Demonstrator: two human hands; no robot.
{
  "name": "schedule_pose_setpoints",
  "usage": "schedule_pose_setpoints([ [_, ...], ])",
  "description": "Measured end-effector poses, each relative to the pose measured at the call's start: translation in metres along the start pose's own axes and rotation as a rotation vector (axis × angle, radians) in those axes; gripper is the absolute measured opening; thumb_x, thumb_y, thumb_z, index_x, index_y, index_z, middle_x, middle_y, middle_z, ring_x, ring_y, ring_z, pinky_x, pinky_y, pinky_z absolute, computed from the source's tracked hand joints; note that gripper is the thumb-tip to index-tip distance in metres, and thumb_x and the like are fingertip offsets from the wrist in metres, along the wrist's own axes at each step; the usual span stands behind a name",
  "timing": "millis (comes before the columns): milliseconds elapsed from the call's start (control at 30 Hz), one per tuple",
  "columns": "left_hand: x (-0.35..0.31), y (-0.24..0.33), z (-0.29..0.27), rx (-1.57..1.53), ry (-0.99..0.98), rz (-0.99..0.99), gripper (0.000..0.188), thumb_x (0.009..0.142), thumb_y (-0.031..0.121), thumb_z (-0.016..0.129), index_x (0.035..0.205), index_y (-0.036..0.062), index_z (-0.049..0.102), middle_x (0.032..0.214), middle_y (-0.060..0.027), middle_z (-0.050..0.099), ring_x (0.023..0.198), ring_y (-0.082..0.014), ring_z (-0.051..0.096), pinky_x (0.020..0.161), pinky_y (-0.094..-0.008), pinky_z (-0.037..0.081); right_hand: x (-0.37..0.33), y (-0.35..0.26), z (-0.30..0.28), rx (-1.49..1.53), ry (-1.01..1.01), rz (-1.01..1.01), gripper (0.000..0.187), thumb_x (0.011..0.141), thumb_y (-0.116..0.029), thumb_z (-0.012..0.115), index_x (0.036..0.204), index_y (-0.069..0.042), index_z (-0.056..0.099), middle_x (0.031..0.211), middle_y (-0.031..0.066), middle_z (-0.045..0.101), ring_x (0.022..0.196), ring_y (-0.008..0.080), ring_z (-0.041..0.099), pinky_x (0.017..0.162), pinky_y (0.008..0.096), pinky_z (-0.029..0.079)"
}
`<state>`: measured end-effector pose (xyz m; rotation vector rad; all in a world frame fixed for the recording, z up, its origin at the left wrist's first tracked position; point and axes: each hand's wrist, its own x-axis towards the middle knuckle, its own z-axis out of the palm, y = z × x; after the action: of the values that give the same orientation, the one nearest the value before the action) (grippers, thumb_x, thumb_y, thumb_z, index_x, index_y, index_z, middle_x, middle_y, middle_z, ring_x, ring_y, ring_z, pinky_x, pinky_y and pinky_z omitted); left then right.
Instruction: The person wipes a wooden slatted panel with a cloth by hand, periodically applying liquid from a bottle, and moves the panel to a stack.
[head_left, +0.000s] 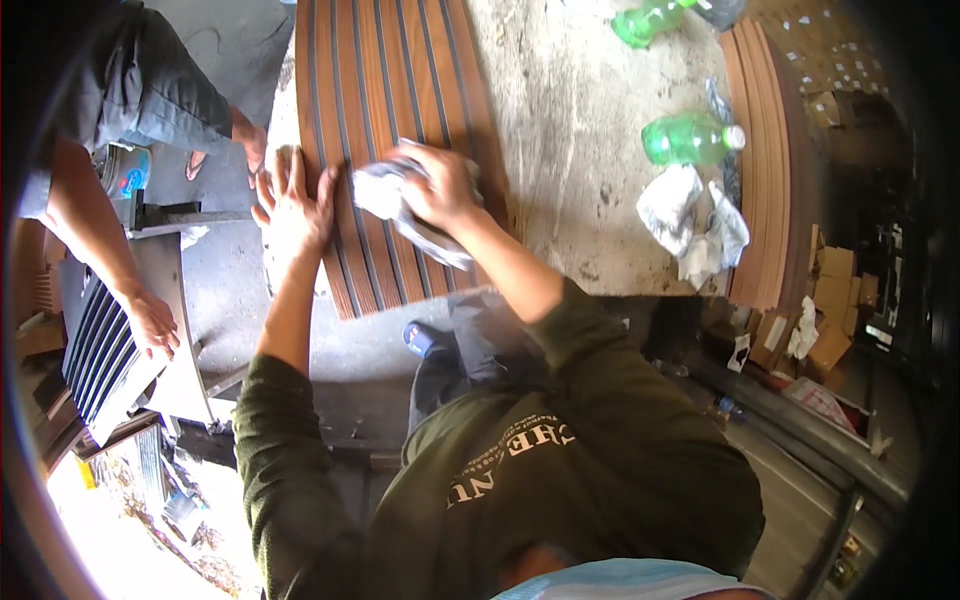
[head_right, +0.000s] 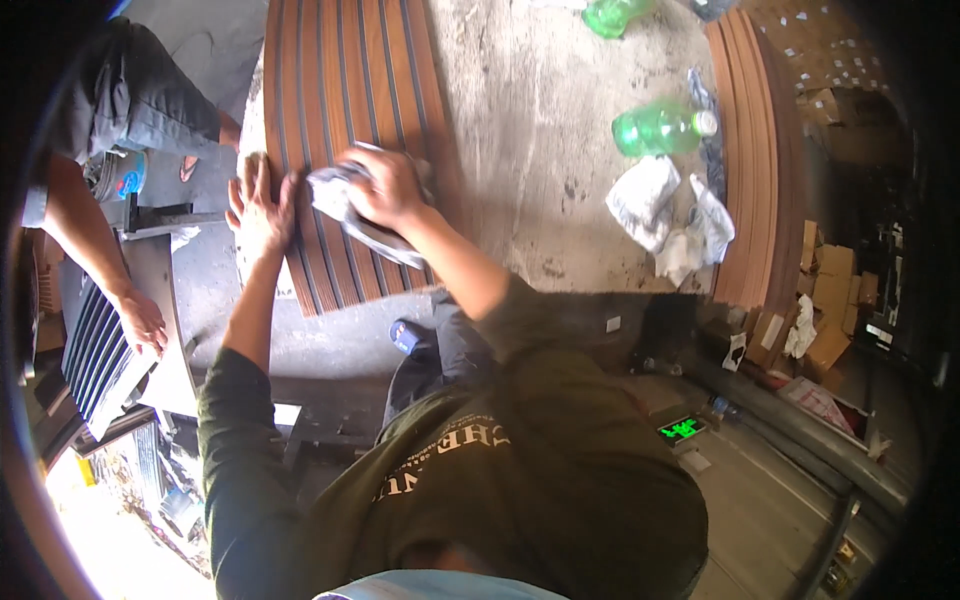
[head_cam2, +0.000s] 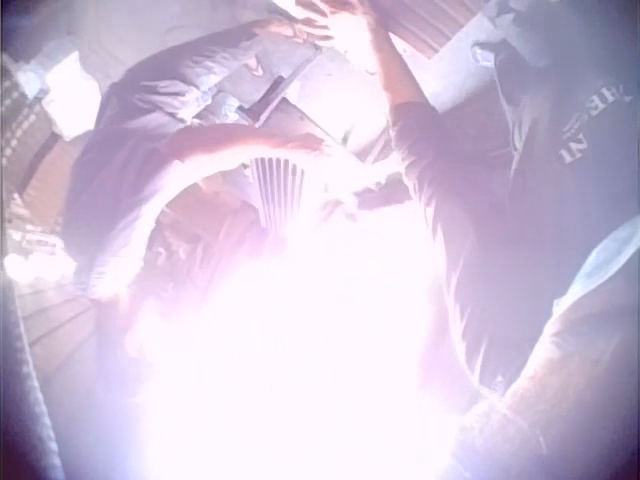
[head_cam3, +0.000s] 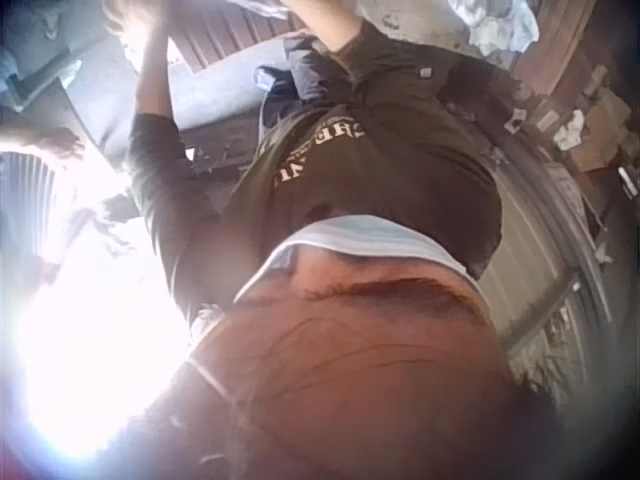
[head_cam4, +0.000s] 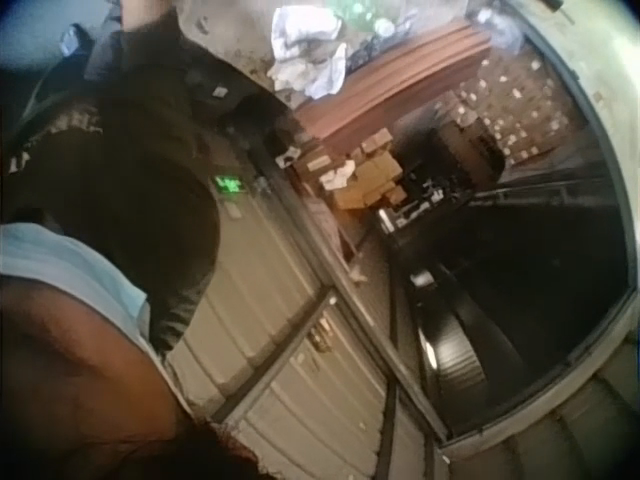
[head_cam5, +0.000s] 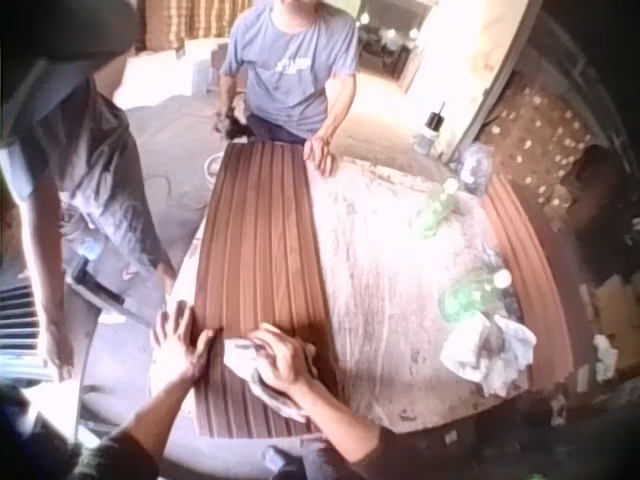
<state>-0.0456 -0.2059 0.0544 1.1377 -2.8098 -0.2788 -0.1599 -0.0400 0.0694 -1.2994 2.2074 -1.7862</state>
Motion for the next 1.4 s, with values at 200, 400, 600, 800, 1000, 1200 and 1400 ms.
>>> schedule_pose_setpoints([
  [200,-0.02,-0.01,-0.007,0.036,-0.054,0.165,0.071,0.086,0.055,0.047,0.139,0.0094,0.035,0.147,-0.0003,0.029,0.139,-0.0286,0.014,0.107,-0.0603,0.007,-0.071,-0.017,-0.033,0.086,-0.321,0.111,0.039,0.062,-0.012,0.049,0.097,-0.002,0.063,0.093,0.0176,0.066,0.086,0.031,0.065,0.08,0.0393,0.051],
  [400,-0.01,0.008,-0.017,-0.043,-0.104,0.164,0.073,0.082,0.058,0.051,0.137,0.0118,0.039,0.145,-0.0009,0.034,0.138,-0.0321,0.016,0.107,-0.0601,0.006,0.13,0.076,-0.027,-0.52,-0.055,-0.008,0.037,0.077,-0.019,0.06,0.112,-0.011,0.049,0.096,0.0147,0.06,0.079,0.0315,0.061,0.065,0.043,0.049],
  [600,-0.01,0.005,-0.019,-0.043,-0.109,0.143,0.072,0.081,0.057,0.051,0.135,0.0097,0.043,0.145,-0.0033,0.034,0.137,-0.0336,0.018,0.106,-0.0593,0.007,0.206,0.138,-0.01,-0.783,-0.04,-0.012,0.025,0.085,-0.03,0.056,0.095,-0.007,0.055,0.089,0.0139,0.055,0.085,0.0316,0.057,0.073,0.045,0.045],
  [800,-0.007,0.003,-0.014,-0.075,-0.08,0.163,0.072,0.081,0.059,0.051,0.132,0.0082,0.046,0.144,-0.0058,0.035,0.136,-0.0345,0.021,0.106,-0.0585,0.008,0.094,0.056,0.045,-0.333,-0.589,-0.259,0.029,0.071,-0.029,0.071,0.082,-0.008,0.054,0.075,0.0045,0.051,0.058,0.0156,0.053,0.047,0.0332,0.046],
  [1000,-0.001,0.012,-0.022,-0.129,-0.096,0.149,0.067,0.083,0.055,0.051,0.132,0.0104,0.046,0.143,-0.005,0.036,0.137,-0.0346,0.019,0.107,-0.0592,0.004,0.219,0.1,0.091,-0.5,-0.529,-0.09,0.036,0.075,-0.028,0.066,0.1,-0.006,0.052,0.098,0.0111,0.058,0.094,0.0264,0.057,0.077,0.0421,0.048],
  [1200,-0.015,-0.002,-0.015,-0.124,-0.107,0.108,0.069,0.081,0.057,0.052,0.131,0.0105,0.047,0.143,-0.0047,0.036,0.136,-0.0348,0.021,0.106,-0.0596,0.005,0.124,0.043,0.086,-0.438,-0.94,-0.099,0.046,0.075,-0.036,0.066,0.105,-0.005,0.048,0.108,0.015,0.056,0.077,0.0253,0.062,0.065,0.0438,0.052],
  [1400,-0.01,0.003,-0.028,-0.186,-0.104,0.107,0.072,0.077,0.056,0.057,0.133,0.011,0.046,0.143,-0.0041,0.036,0.136,-0.034,0.02,0.106,-0.0599,0.005,0.252,0.096,0.079,-0.536,-0.47,0.148,0.032,0.077,-0.03,0.062,0.1,-0.009,0.052,0.088,0.0144,0.063,0.082,0.0322,0.064,0.068,0.0467,0.051],
])
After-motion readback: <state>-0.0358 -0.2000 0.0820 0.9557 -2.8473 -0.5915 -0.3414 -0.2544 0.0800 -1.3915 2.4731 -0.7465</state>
